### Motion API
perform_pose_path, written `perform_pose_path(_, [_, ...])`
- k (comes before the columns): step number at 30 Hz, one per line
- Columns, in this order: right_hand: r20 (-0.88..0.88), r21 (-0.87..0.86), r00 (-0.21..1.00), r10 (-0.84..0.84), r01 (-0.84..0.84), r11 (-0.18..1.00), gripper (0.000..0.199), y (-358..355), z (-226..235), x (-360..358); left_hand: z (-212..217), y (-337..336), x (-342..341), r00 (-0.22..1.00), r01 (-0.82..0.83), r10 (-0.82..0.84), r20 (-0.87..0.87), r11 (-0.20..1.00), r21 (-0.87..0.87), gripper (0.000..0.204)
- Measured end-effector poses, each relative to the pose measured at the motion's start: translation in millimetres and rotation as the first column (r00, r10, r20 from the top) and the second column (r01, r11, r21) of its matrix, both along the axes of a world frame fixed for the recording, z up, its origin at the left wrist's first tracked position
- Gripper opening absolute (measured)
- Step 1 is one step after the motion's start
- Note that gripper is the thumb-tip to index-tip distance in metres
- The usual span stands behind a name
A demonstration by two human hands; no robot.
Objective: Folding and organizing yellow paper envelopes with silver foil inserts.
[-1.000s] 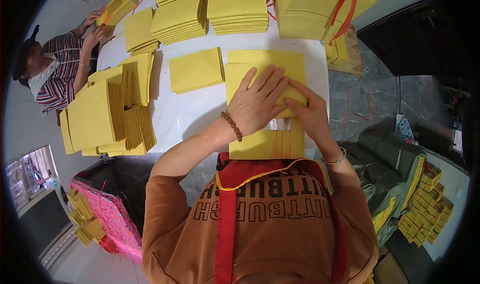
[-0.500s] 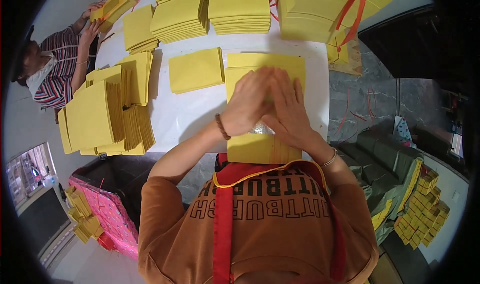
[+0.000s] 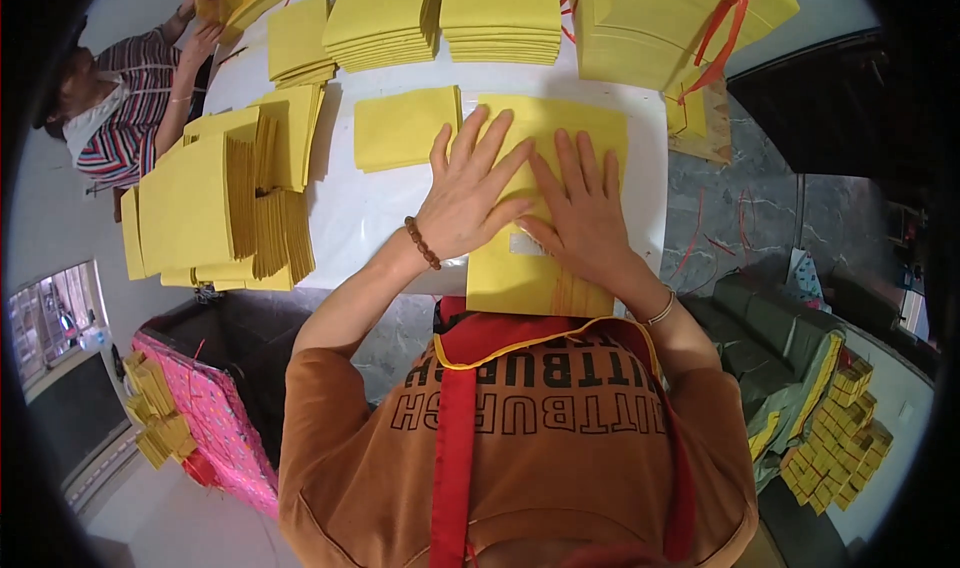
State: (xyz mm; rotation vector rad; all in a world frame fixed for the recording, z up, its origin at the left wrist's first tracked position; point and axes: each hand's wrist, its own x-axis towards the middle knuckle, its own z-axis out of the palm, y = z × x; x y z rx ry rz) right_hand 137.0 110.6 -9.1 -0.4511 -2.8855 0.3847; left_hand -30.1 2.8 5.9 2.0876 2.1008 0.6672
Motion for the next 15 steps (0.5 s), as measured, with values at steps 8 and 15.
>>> perform_pose_path(8, [-0.365,-0.930,0.844,-0.392,-0.349,0.115,0.067,24.7,9.9,8.0,13.4,-5.4,34.2,0.992,0.091,-0.095,-0.083,0.995,-0.052,0.069])
perform_pose_path(15, [-0.457,-0.884,0.755,-0.470,-0.444,0.147,0.063,39.3,9.6,22.9,-5.1,5.8,66.4,0.783,-0.082,0.101,-0.614,0.995,0.059,0.047])
